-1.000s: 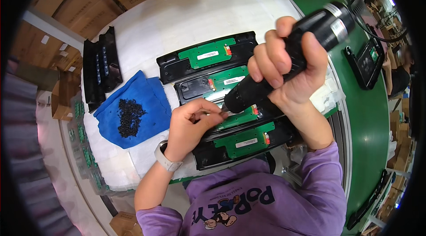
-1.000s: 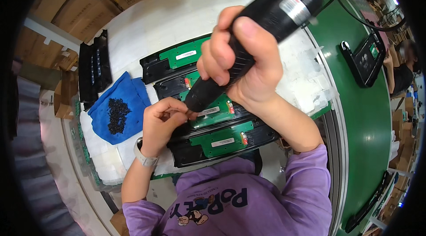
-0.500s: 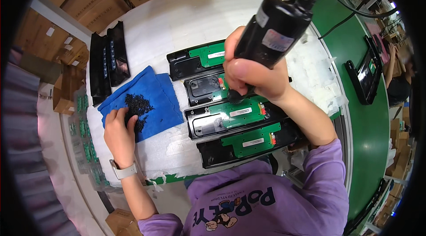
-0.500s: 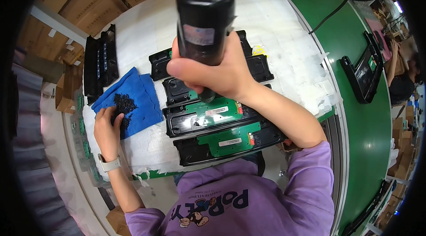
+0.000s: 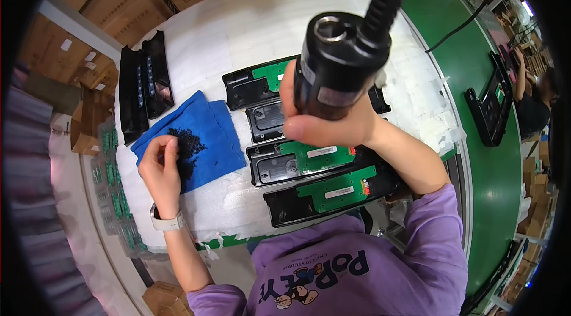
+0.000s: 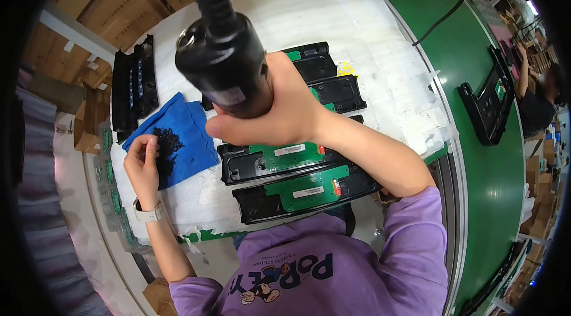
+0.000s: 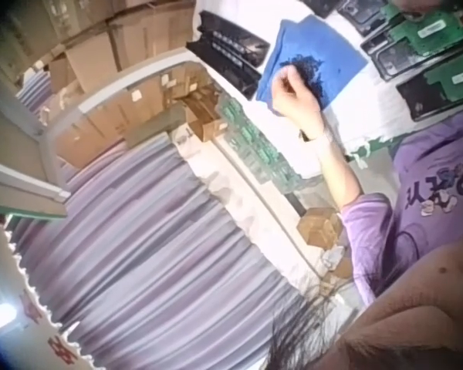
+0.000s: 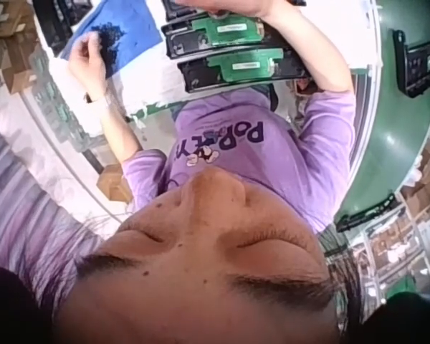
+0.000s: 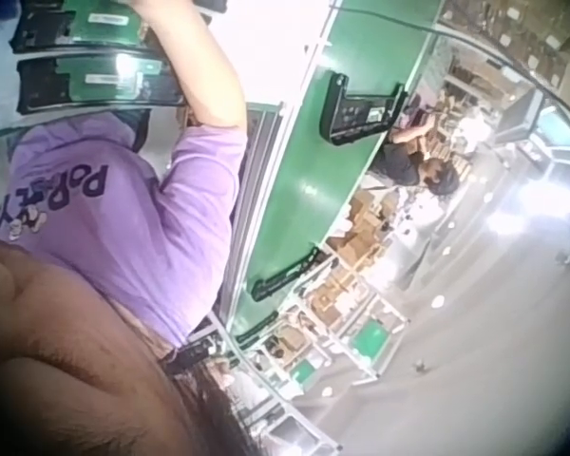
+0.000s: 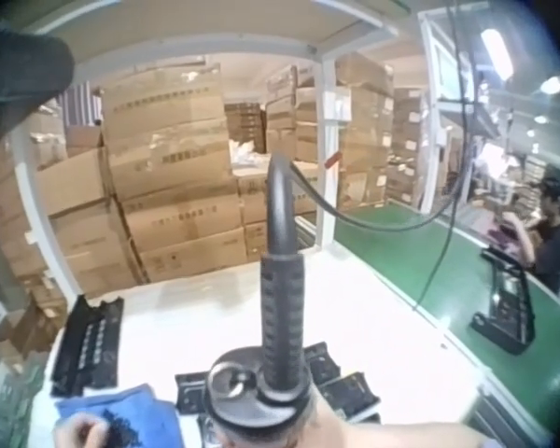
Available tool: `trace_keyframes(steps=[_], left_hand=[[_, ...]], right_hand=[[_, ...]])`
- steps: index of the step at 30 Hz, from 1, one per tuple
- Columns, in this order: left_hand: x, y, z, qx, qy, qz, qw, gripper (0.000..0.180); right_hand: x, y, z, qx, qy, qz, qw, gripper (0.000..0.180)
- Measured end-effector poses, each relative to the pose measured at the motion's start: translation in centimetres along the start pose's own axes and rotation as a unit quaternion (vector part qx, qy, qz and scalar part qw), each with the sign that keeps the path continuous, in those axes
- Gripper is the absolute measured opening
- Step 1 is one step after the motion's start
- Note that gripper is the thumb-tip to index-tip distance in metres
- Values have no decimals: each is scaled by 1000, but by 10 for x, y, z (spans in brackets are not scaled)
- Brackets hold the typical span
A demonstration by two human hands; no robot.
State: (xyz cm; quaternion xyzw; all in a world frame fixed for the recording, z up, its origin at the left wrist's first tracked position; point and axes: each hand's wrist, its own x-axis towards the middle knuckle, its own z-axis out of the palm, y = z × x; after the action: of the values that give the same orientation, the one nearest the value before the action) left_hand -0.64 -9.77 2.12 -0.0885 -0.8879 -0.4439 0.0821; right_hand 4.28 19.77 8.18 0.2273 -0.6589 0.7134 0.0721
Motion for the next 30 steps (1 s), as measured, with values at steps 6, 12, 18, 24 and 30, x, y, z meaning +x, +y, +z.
trace_keyframes(steps=[6,12,18,24,30], left_hand=[[0,42,42,-528,-210,-210,796,18],[-7,76,72,-522,-359,-222,741,16],[-17,95,79,-422,-385,-213,792,12],[-26,89,82,-454,-387,-204,776,15],[-30,86,85,-502,-385,-225,741,12]], right_hand=[[-10,-13,0,86,49,38,994,21],[-16,-30,-20,195,1,-63,979,35],[-22,-37,-26,219,24,-141,965,35],[-23,-31,-24,265,51,-192,944,33],[-24,-28,-19,263,84,-183,944,31]])
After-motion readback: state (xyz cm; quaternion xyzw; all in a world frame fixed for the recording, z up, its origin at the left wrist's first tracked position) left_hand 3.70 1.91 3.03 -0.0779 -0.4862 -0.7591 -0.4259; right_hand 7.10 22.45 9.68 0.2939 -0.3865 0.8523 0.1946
